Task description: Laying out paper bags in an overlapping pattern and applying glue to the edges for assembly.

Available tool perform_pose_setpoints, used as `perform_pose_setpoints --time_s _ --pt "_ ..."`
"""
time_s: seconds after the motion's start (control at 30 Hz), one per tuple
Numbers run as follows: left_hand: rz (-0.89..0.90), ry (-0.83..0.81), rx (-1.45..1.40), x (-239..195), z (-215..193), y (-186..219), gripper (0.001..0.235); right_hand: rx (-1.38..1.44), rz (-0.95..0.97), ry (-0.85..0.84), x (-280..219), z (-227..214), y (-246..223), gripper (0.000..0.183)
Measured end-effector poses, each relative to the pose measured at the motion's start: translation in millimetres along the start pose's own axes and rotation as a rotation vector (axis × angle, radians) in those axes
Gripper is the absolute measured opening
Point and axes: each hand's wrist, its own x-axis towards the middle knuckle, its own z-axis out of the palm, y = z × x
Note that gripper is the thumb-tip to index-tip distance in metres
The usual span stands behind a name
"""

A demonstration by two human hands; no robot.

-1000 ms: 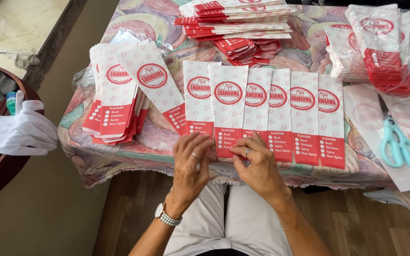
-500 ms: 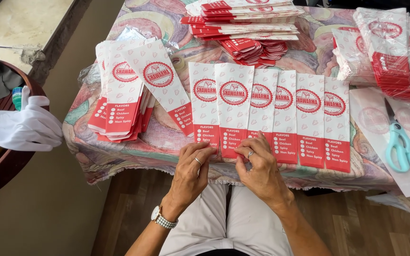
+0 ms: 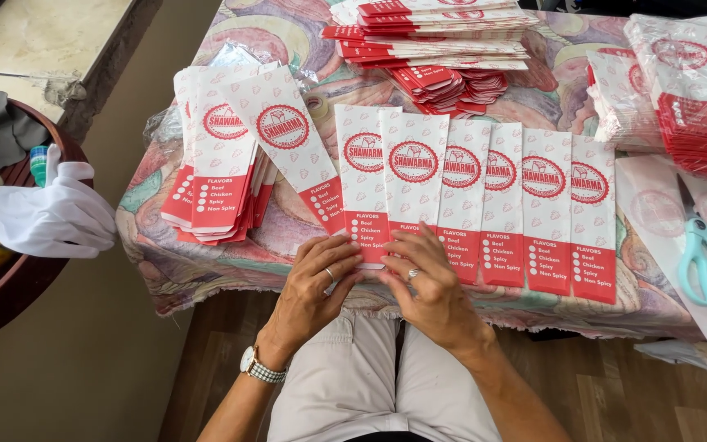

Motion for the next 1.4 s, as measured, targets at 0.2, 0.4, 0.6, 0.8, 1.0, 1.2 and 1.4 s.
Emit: perform_pose_setpoints --time_s 0.2,0.4,0.6,0.8,1.0,1.2,1.4 --pt "-0.020 0.001 -0.073 -4.3 -6.9 -3.4 0.005 -0.008 -0.039 -0.035 -1.9 19.3 5.5 0.011" --pt "-0.082 0.028 -0.104 -4.6 -3.9 -5.4 0.004 0.006 -0.001 -0.040 -1.3 19.8 7.0 0.007" --pt "-0.290 0.093 -0.086 -1.4 7.6 0.2 0.004 0.078 0.176 -0.020 -2.4 28.6 15.5 0.008" --pt "-0.584 0.043 -0.175 4.5 6.1 -0.3 0.016 0.147 0.287 -0.070 7.1 20.3 16.6 0.013" --pt "-0.631 0.177 0.050 11.2 8.5 -4.7 0.028 0.091 0.269 -0.100 4.9 23.4 17.6 0.017" --pt "-0.724 0.181 0.310 53.9 4.1 -2.9 0.041 0.051 0.258 -0.136 4.1 23.9 14.0 0.017" --pt "-0.572 0.307 0.068 36.9 6.8 -53.0 0.054 0.045 0.249 -0.139 0.1 26.0 17.0 0.018"
